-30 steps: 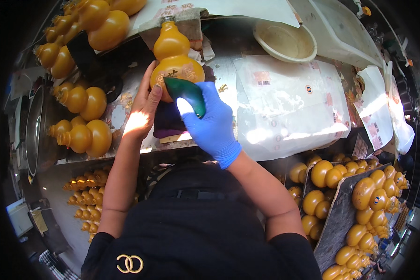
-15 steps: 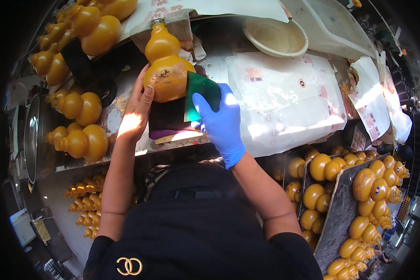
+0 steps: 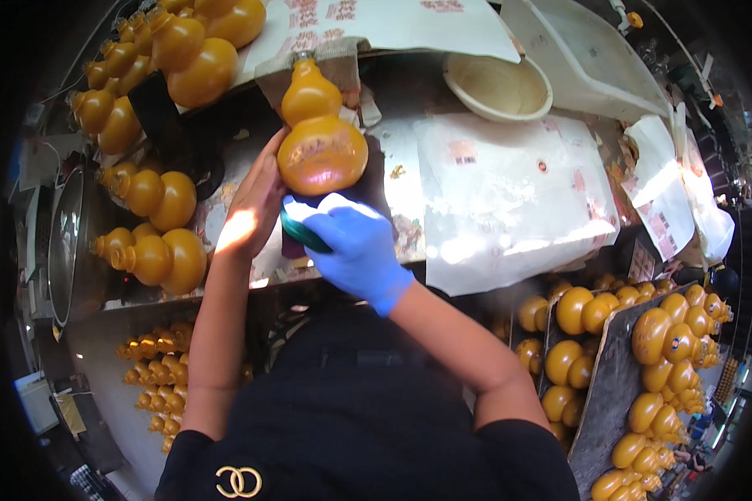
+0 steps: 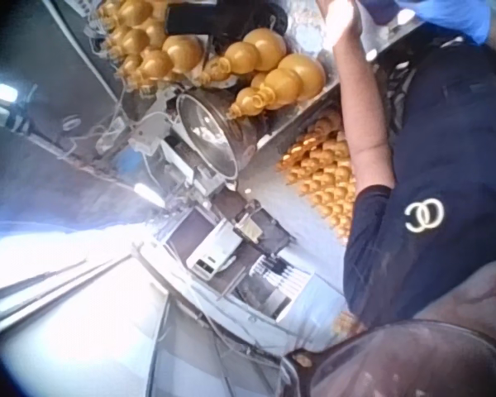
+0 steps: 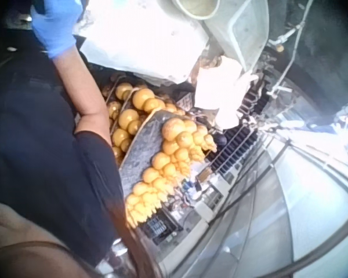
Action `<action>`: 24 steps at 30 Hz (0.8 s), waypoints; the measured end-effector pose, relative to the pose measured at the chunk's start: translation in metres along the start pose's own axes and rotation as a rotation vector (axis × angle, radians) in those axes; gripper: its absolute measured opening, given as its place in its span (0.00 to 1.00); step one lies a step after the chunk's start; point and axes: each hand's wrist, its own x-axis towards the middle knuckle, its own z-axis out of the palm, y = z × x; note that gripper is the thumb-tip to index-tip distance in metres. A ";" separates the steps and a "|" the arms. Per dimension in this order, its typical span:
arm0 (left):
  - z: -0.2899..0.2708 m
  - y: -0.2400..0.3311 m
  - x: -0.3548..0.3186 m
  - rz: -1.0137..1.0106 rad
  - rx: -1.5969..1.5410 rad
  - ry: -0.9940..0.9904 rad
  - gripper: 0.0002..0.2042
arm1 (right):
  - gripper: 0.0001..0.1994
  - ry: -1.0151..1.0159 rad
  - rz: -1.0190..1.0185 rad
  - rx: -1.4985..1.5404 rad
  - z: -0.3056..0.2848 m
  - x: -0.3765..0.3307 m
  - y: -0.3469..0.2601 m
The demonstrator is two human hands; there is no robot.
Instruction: The person scrubs the surface of yellow gourds with a green sponge and applies a sticker to each one. The person handles the gourds one at a time, rotating them to clean different sides before placing them on a nearby tray.
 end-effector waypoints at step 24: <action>0.026 0.013 0.003 -0.060 0.049 0.088 0.43 | 0.34 -0.422 0.910 0.754 -0.047 0.071 0.068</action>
